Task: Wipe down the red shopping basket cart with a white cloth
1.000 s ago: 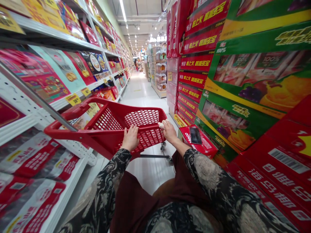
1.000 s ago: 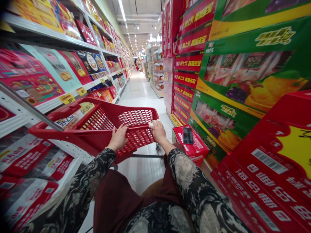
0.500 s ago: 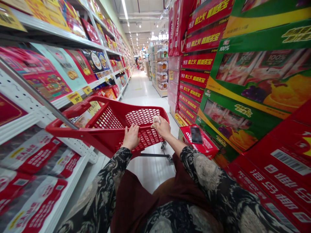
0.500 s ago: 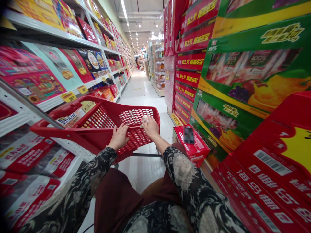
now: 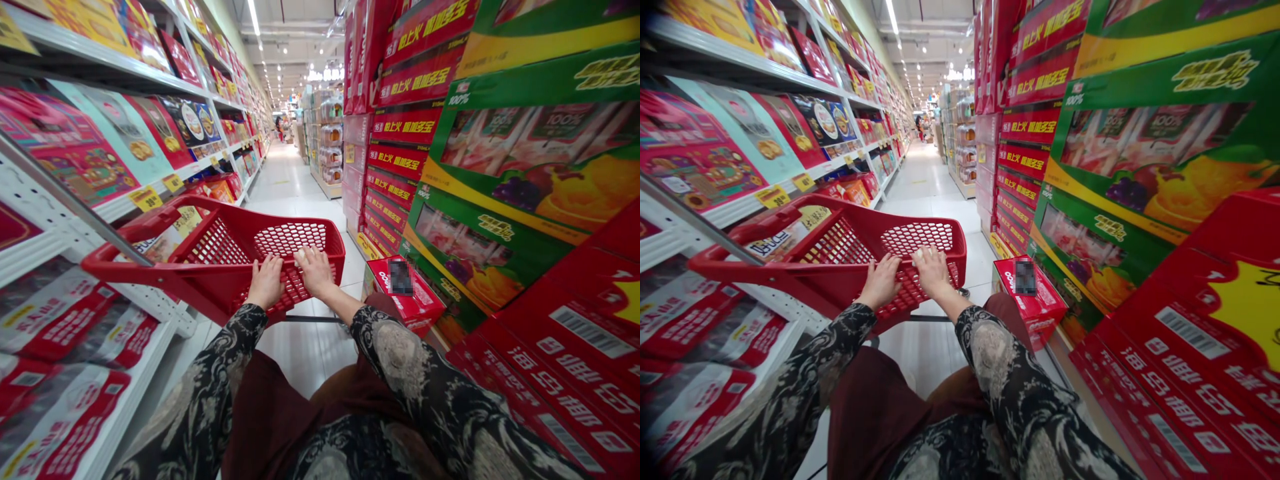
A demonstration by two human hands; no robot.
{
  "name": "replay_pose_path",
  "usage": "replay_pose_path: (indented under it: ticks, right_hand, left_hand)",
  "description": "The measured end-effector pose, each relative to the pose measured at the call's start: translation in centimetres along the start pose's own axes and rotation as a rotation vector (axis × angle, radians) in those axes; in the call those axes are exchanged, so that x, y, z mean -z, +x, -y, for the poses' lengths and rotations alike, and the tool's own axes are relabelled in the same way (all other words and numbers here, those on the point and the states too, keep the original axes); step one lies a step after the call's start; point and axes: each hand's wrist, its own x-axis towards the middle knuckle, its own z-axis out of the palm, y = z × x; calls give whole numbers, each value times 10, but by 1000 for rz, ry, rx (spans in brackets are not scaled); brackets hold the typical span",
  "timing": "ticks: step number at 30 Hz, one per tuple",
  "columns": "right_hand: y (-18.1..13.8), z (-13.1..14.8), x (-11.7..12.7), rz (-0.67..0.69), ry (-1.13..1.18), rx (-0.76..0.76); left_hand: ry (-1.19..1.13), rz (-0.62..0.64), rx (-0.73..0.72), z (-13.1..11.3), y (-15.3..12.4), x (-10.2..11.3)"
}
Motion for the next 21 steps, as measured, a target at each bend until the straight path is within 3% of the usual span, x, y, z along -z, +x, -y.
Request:
replay_pose_path:
  ticks: [6, 13, 15, 21]
  right_hand:
    - [-13, -26, 7, 26, -54, -6]
    - [-18, -83, 26, -145, -36, -388]
    - [-18, -82, 24, -166, -18, -418]
    - [-20, -47, 9, -38, -16, -200]
  left_hand:
    - [5, 37, -11, 1, 0, 3]
    - [14, 34, 0, -1, -1, 5]
    - [11, 26, 10, -3, -1, 5]
    - [-4, 48, 6, -1, 0, 5]
